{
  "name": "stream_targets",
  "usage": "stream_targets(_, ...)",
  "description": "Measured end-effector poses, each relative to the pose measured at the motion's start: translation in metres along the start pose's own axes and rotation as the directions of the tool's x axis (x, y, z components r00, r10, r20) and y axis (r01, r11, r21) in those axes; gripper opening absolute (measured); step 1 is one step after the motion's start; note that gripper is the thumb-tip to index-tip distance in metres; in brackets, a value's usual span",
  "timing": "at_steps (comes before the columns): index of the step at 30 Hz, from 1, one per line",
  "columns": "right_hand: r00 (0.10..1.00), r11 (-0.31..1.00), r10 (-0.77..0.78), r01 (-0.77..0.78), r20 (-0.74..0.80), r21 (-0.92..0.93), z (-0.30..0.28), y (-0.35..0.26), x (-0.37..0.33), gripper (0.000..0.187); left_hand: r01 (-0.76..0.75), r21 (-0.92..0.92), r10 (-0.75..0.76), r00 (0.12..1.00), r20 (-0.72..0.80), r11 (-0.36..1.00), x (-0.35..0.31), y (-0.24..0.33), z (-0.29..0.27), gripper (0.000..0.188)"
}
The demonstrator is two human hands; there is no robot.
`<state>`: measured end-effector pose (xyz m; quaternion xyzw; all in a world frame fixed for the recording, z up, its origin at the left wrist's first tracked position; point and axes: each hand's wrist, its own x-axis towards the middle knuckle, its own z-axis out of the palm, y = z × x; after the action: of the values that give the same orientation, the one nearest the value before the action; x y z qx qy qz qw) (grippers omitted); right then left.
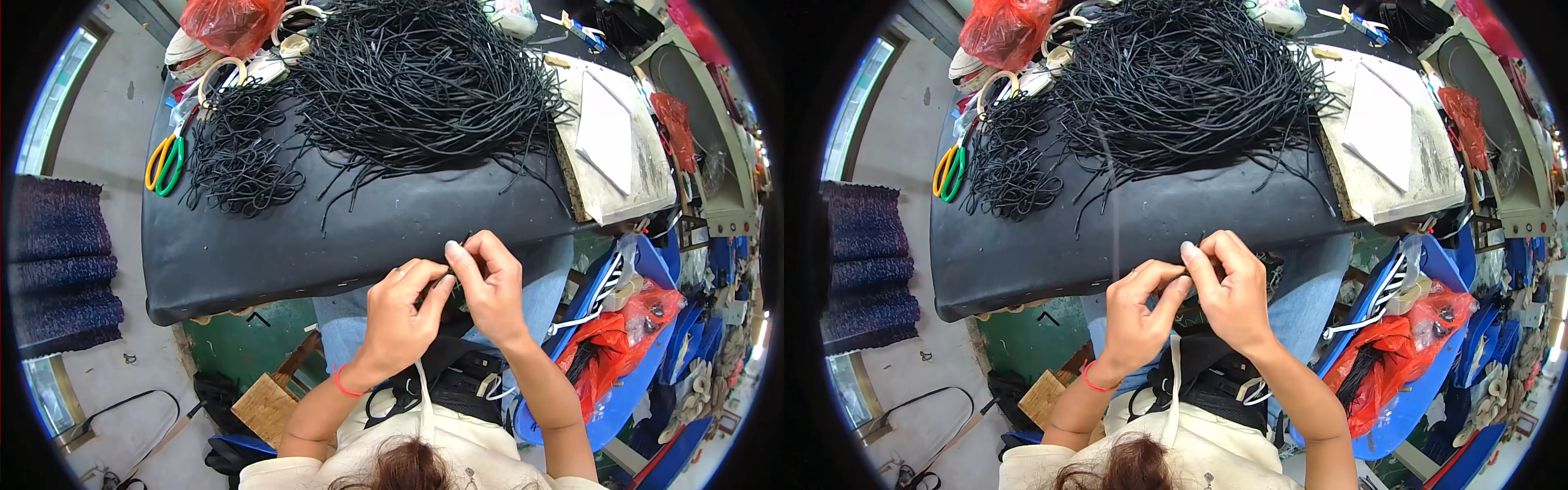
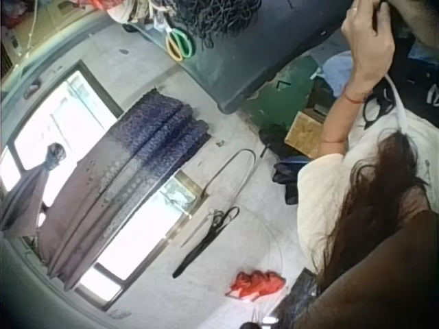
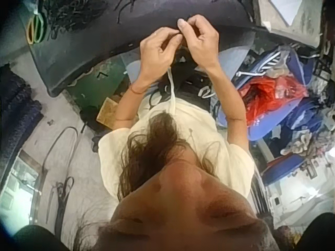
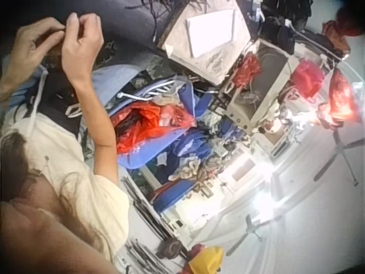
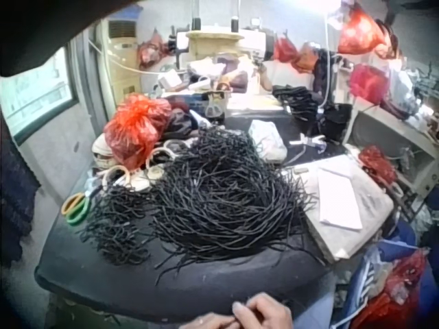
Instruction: The person sits at a workbench and repeatedly ties black cords into small loops by hand. They pick up individual cords from a large pile on the table, form a loop, and secure it before placing the finished item aside.
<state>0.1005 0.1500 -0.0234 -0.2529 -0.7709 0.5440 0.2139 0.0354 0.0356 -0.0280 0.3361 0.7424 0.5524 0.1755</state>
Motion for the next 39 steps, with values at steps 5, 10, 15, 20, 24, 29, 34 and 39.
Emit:
stream_targets(5,0.945,0.940,-0.324,0.327,0.049,-0.095,0.009,-0.012,0.041,0.009,0.300,-0.400,-0.326,0.945,0.003,0.866,0.012,-0.002,-0.057,0.015)
stream_targets(10,0.745,0.494,-0.653,0.555,0.136,-0.669,0.013,0.001,0.098,0.016,0.201,-0.104,-0.226,0.903,-0.366,0.974,0.032,-0.041,-0.128,0.014)
stream_targets(15,0.686,0.391,-0.712,0.566,0.151,-0.726,0.015,-0.001,0.097,0.010,0.384,0.650,0.202,0.741,-0.641,0.655,0.033,-0.046,-0.134,0.036)
stream_targets(20,0.672,0.398,-0.626,0.712,0.397,-0.578,0.017,-0.020,0.040,0.015,-0.160,0.629,0.370,0.903,-0.218,0.761,0.013,-0.009,-0.070,0.037)
stream_targets(24,0.659,0.469,-0.667,0.734,0.348,-0.491,0.006,-0.031,0.029,0.019,-0.146,0.186,0.175,0.973,-0.153,0.972,0.008,-0.008,-0.057,0.017)
stream_targets(29,0.678,0.538,-0.690,0.714,0.252,-0.447,-0.005,-0.032,0.029,0.025,0.004,-0.127,0.003,0.998,0.059,0.992,0.000,0.004,-0.062,0.019)
stream_targets(34,0.709,0.575,-0.701,0.627,0.080,-0.525,-0.018,-0.039,0.039,0.019,0.368,-0.606,-0.303,0.929,0.211,0.705,-0.004,0.000,-0.053,0.020)
stream_targets(39,0.884,0.817,-0.467,0.446,0.033,-0.366,0.003,-0.038,0.024,0.017,0.468,-0.800,-0.382,0.864,0.327,0.374,0.004,-0.006,-0.039,0.025)
